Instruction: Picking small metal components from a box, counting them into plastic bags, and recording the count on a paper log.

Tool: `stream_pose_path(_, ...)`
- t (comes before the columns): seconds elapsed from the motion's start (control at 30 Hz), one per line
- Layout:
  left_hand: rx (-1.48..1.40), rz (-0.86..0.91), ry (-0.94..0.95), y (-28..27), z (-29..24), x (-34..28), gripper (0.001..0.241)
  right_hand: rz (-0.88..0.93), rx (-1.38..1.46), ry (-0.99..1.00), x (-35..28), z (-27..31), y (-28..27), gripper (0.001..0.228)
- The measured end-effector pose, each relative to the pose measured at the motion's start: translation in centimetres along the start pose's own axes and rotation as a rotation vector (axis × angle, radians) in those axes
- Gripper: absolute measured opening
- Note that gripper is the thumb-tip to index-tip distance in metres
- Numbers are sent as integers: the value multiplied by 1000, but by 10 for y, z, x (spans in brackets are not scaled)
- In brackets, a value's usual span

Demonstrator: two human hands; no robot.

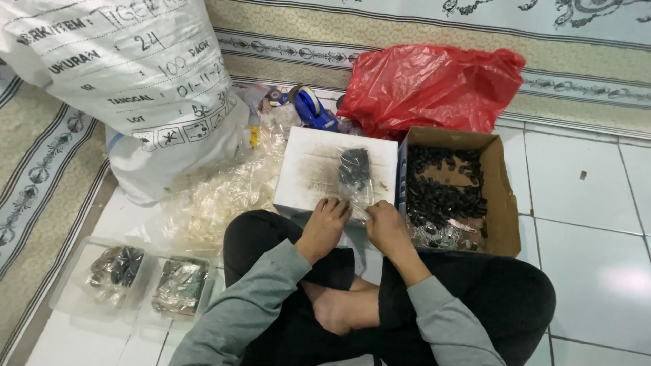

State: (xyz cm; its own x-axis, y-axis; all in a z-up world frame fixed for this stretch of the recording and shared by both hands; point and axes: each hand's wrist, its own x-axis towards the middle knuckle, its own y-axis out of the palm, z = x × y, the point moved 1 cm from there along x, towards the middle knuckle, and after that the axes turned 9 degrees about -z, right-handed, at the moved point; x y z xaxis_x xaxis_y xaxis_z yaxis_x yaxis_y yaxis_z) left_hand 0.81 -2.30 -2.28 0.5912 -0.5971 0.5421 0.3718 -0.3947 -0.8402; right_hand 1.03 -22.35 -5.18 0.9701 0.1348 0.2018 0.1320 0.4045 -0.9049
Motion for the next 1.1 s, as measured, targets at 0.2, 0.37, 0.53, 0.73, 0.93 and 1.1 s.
stream_pose_path(0.2,-98,-24,-53,17,-4,-17,18,-32,-214,-152,-7,21,-36,38)
stream_pose_path(0.37,-213,-39,-132,1,1,-9,18,-13,-11,-160,-11,23,-49,43)
stream_pose_path(0.53,-287,-8,-216,-3,4,-8,21,21,-64,-209,-6,-4,-18,25)
stream_pose_path(0.73,-532,64,-443,-9,11,4,26,18,615,184,11,-2,-31,14)
stream_pose_path(0.93,-623,34,-611,4,21,12,25,-18,830,294,23,-8,-25,7)
stream_pose_path(1.1,-570,74,-731,27,28,7,26,-72,545,367,22,-21,0,23)
